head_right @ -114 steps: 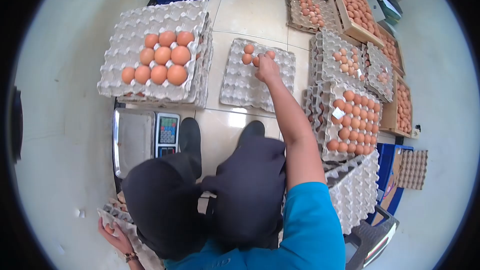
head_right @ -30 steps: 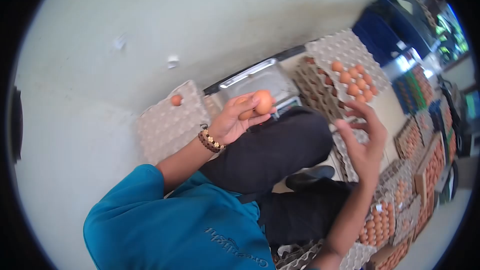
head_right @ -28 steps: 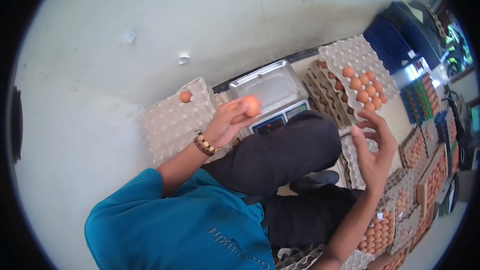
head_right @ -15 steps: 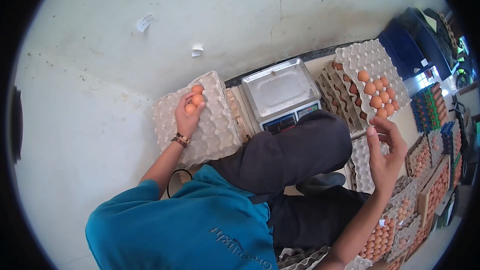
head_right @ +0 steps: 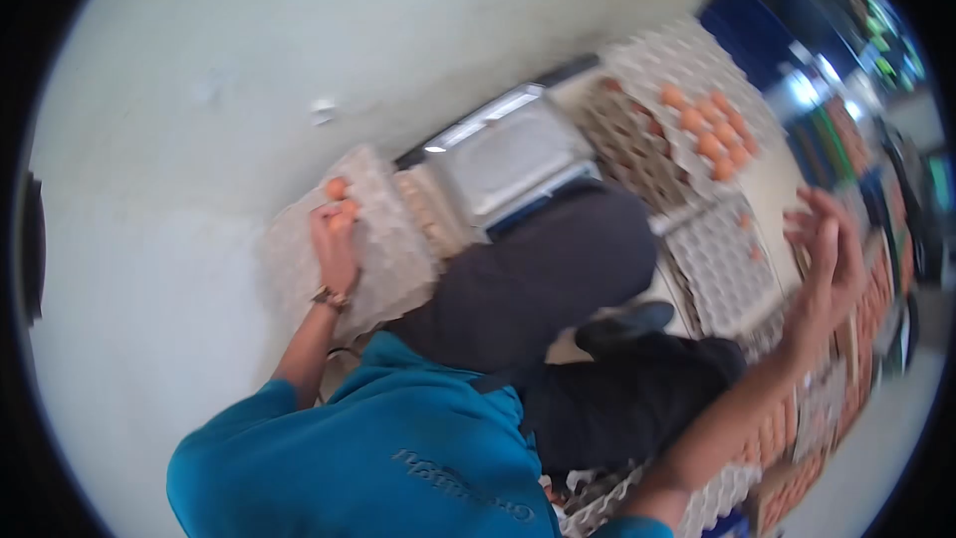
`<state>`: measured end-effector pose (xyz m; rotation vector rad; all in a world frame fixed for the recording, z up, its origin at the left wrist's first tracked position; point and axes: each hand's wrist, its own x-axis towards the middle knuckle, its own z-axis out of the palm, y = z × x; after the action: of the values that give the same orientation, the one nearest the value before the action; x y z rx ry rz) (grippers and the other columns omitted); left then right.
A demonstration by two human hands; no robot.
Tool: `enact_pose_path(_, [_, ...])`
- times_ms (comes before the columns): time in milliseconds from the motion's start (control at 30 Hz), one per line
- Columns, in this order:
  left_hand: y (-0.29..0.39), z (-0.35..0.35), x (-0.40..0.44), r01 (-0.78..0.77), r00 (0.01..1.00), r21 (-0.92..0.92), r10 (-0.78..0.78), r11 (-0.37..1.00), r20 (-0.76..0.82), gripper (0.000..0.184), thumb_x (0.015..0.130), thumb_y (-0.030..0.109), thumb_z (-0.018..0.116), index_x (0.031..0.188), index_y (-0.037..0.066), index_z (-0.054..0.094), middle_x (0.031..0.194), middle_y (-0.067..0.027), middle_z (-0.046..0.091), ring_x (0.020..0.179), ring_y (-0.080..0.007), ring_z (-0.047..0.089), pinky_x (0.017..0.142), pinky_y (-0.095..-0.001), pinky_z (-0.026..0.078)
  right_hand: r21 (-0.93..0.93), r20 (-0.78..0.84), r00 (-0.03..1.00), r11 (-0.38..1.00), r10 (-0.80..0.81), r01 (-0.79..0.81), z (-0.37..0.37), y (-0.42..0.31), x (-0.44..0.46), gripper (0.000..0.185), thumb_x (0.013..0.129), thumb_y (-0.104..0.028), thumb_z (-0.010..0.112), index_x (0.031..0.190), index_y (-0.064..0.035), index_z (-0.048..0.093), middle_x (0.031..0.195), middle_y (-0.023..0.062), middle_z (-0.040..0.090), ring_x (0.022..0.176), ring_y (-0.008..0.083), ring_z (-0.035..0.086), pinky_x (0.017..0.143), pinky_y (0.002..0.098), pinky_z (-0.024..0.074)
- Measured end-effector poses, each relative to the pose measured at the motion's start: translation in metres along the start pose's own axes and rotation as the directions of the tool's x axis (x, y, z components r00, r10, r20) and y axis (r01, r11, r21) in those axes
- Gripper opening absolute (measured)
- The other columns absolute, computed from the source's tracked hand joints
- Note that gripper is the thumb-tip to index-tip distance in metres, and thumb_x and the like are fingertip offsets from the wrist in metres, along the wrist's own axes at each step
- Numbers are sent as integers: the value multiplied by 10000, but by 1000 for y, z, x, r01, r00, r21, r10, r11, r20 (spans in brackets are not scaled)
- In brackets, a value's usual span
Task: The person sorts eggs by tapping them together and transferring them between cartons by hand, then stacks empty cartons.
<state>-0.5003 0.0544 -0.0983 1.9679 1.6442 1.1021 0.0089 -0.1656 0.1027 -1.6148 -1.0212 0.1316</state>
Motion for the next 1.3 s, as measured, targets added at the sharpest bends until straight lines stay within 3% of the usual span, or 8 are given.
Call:
enact_pose_path(233, [-19, 11, -9, -252, 944, 45, 235, 967, 233, 483, 988, 287, 503, 1311, -71, 470, 1263, -211, 506, 1169, -340, 466, 1057, -448, 312, 637, -333, 905, 771, 263, 10, -121, 86, 10, 382, 1012, -304, 503, 1132, 34, 633, 1097, 188, 686, 918, 239, 682, 817, 323, 550])
enact_pose_path(500, [4, 10, -10, -189, 951, 67, 166, 980, 261, 399, 1001, 200, 511, 1328, -24, 469, 1284, -177, 492, 1166, -298, 475, 1014, -409, 368, 501, -458, 379, 586, 804, -636, -124, 309, -49, 196, 890, -194, 580, 889, -15, 660, 792, 78, 686, 697, 140, 653, 666, 293, 535])
enact_pose_path(633, [68, 25, -11, -201, 944, 46, 181, 979, 275, 416, 983, 168, 513, 1354, -7, 439, 1304, -144, 466, 1172, -265, 461, 995, -383, 366, -80, -484, 518, 554, 705, -829, -116, 433, -83, 259, 798, -139, 655, 1029, -22, 671, 926, 140, 716, 864, 243, 697, 778, 370, 555])
enact_pose_path(767, [119, 55, -25, -163, 873, -293, 276, 942, 401, 494, 937, 355, 487, 1292, 11, 481, 1265, -115, 472, 1127, -230, 467, 948, -350, 368, -639, -407, 697, 361, 590, -679, -106, 452, -66, 494, 717, -88, 686, 1203, -32, 622, 1144, 178, 678, 1065, 300, 661, 884, 394, 535])
enact_pose_path(833, [127, 71, -40, 13, 874, -443, 205, 896, 440, 759, 858, 595, 497, 1293, -25, 456, 1206, -118, 470, 1099, -251, 463, 950, -401, 366, -637, -364, 653, 334, 664, -695, -102, 446, -47, 537, 703, -71, 685, 1234, -62, 605, 1231, 160, 643, 1169, 340, 592, 962, 424, 487])
enact_pose_path(1000, [91, 73, -44, 333, 878, -91, -273, 939, 395, 839, 805, 671, 469, 1272, -26, 474, 1218, -125, 481, 1097, -247, 488, 942, -411, 385, -792, -220, 596, 215, 772, -571, -97, 485, -23, 398, 717, -86, 682, 1113, -111, 656, 1191, 148, 660, 1078, 331, 632, 894, 426, 512])
enact_pose_path(1200, [104, 83, -45, 298, 840, -50, -237, 953, 488, 827, 812, 653, 480, 1282, -27, 471, 1225, -126, 486, 1105, -245, 491, 945, -408, 389, -799, -230, 705, 284, 671, -531, -117, 495, -17, 203, 773, -126, 606, 957, -107, 690, 928, 111, 709, 921, 312, 683, 779, 437, 542])
enact_pose_path(1300, [108, 93, -44, 284, 823, -54, -215, 957, 526, 821, 815, 644, 485, 1287, -27, 469, 1228, -127, 488, 1108, -245, 492, 947, -406, 392, -134, -384, 698, 712, 604, -690, -127, 506, -28, 207, 803, -203, 618, 906, -36, 682, 862, 85, 725, 818, 249, 688, 743, 397, 551])
